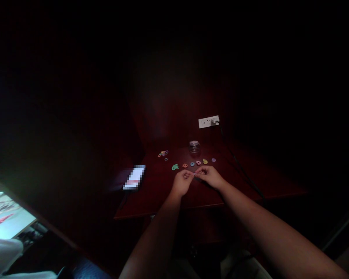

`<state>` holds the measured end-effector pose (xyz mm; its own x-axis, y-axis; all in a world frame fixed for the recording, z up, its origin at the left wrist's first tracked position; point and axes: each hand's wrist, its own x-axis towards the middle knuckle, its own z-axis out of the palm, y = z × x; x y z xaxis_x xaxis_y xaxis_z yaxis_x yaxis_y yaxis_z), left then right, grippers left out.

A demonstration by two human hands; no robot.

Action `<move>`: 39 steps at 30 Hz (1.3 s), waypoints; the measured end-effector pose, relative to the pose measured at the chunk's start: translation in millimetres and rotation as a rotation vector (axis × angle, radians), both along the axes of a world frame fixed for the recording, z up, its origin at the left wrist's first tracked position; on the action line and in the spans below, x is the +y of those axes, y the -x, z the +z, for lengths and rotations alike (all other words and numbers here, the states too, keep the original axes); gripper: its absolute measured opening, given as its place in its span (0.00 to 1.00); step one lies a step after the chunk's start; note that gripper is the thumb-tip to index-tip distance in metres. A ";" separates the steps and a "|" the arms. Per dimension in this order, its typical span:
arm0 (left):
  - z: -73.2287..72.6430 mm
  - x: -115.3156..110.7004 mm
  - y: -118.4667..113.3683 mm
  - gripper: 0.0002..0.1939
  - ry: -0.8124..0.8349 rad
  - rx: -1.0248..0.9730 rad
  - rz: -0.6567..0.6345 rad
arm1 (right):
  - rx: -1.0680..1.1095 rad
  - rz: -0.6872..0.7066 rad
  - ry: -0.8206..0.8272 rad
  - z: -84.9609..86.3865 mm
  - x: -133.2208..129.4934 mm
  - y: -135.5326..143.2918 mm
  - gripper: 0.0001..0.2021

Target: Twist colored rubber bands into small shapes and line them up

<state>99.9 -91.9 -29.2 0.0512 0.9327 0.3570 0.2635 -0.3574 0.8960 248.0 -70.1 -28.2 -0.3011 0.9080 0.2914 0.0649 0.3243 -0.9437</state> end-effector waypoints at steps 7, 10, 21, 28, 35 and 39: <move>2.0 -1.3 -1.4 0.07 0.003 0.028 0.014 | -0.043 -0.001 -0.018 -0.1 -0.6 -0.8 0.12; 3.3 -2.3 -1.9 0.07 0.007 0.021 0.025 | -0.048 -0.019 -0.029 1.6 -1.8 -1.0 0.11; 0.5 0.2 -1.4 0.08 0.036 0.006 0.047 | 0.027 -0.067 -0.028 -5.3 6.4 -1.7 0.11; -0.2 0.1 -1.3 0.08 0.033 0.021 0.026 | 0.048 -0.104 -0.021 -6.0 6.8 -1.2 0.11; 1.1 -0.4 -1.2 0.09 0.015 -0.012 0.014 | 0.008 0.078 -0.051 1.0 -1.4 -1.0 0.13; 3.2 -2.3 -1.9 0.09 0.026 -0.011 0.021 | -0.025 0.025 -0.042 1.7 -2.0 -2.5 0.12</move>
